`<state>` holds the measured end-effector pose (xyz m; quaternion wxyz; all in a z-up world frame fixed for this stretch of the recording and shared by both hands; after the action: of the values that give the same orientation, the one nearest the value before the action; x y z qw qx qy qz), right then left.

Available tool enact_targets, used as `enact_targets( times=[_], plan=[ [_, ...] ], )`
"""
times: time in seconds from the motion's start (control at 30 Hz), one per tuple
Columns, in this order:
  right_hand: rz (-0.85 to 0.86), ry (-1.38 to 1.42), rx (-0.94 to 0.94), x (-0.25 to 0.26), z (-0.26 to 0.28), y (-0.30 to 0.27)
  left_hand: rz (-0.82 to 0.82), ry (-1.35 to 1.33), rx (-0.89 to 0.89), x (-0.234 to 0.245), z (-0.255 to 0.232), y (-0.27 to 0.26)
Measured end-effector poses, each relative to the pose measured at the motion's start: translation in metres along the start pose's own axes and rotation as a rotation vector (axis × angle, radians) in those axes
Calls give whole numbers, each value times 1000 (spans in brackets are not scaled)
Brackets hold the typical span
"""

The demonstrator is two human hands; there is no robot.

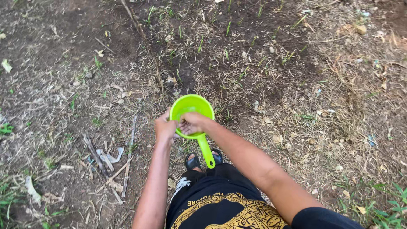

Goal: The person uses a green scoop to pick up seeds from a container and scatters them onto the ground by hand.

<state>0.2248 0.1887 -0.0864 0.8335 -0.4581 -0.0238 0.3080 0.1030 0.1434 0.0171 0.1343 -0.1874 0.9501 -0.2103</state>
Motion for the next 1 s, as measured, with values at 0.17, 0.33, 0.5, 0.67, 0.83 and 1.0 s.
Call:
enact_targets(
  times=[0.17, 0.33, 0.5, 0.67, 0.83, 1.0],
  plan=[
    [249, 555, 137, 21, 19, -50, -63, 35, 63, -4, 1, -4],
    [22, 458, 274, 96, 23, -101, -143, 34, 123, 9, -15, -15],
    [-486, 217, 79, 189, -39, -76, -175, -35, 79, 20, -24, -17],
    [-725, 30, -5, 261, -76, -40, -240, -34, 72, 36, -21, -15],
    [-920, -14, 192, 211, -13, -75, -248, -29, 69, 40, -17, -14],
    [-678, -737, 841, 59, 65, -83, -169, 48, 72, 26, -7, -4]
  ],
)
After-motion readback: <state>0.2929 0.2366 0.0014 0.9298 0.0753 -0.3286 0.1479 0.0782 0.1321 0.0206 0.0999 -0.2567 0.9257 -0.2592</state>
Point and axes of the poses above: each hand's wrist, its own y-axis towards the middle knuckle, its own x-axis out of the back of the hand, z = x × y, the point moved 5 cm from there along y, towards the middle knuckle, and after that the axes turned 12 degrees about -y, right-handed, at the moved point
